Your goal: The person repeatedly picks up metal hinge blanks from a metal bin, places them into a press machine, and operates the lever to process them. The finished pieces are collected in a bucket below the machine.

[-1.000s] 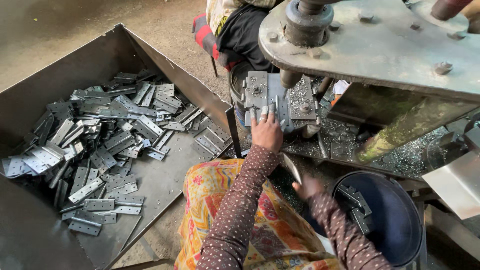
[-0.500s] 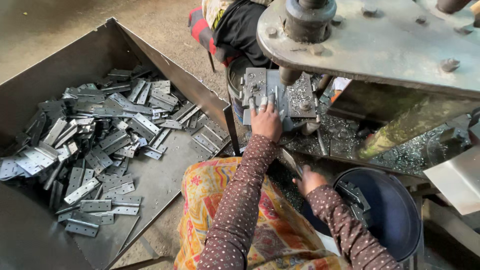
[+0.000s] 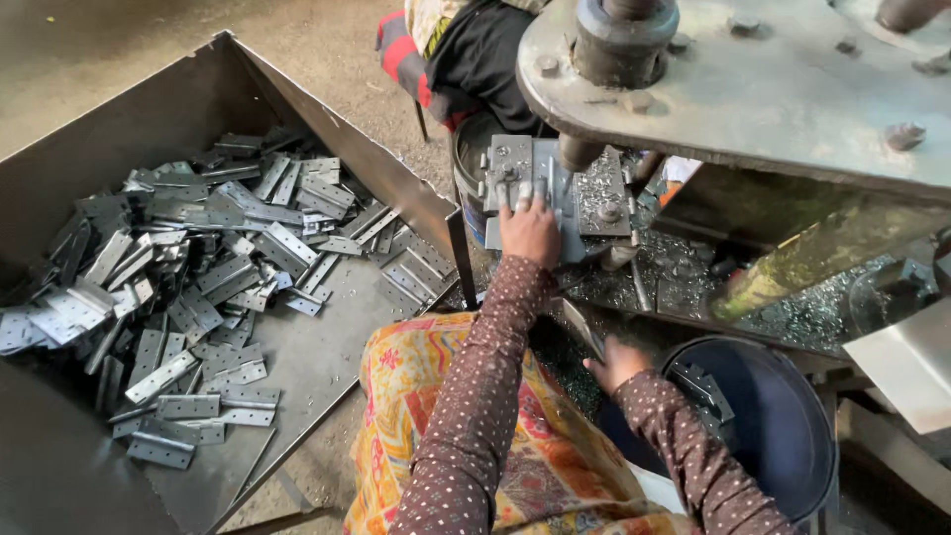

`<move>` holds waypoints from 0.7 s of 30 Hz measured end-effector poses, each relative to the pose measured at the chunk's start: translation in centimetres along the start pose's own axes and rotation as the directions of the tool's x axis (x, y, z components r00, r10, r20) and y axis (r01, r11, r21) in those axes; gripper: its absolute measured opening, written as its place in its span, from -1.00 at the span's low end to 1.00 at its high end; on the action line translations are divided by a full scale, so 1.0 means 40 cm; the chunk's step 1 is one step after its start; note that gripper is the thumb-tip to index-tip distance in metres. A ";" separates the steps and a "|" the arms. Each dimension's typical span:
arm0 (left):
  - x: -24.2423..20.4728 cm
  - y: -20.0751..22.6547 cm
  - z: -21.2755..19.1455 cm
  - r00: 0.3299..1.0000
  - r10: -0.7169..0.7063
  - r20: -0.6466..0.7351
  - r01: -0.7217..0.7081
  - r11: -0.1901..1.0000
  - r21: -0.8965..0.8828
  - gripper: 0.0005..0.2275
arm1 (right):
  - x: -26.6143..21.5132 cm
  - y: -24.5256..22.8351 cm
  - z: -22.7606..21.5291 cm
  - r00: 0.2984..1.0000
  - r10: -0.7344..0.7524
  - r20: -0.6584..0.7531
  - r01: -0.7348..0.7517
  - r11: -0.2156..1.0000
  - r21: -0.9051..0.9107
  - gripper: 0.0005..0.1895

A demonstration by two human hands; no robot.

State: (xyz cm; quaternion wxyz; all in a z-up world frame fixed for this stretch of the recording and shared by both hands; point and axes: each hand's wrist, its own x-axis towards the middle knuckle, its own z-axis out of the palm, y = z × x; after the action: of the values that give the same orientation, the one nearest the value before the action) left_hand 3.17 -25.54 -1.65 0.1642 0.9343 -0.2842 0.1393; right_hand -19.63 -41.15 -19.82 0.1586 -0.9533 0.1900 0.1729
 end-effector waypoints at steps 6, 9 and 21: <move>0.006 -0.003 0.013 0.999 0.021 -0.047 -0.019 0.999 0.032 -0.75 | -0.050 -0.021 0.118 0.966 0.048 -0.252 -0.007 0.987 0.162 -0.52; -0.033 -0.007 -0.001 0.998 0.031 -0.051 -0.029 0.998 0.049 -0.73 | -0.036 -0.020 0.144 0.958 0.009 -0.288 0.053 0.977 0.207 -0.50; 0.075 -0.015 -0.008 0.991 0.031 0.127 -0.036 0.999 0.034 -0.81 | -0.032 -0.040 0.082 0.973 0.122 -0.197 -0.088 0.981 0.173 -0.46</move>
State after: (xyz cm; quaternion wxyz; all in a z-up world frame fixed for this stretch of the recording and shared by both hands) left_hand 5.87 -26.38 -0.44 0.1266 0.9391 -0.3072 0.0877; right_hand -20.95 -38.15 -21.86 0.2061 -0.9386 0.2691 0.0649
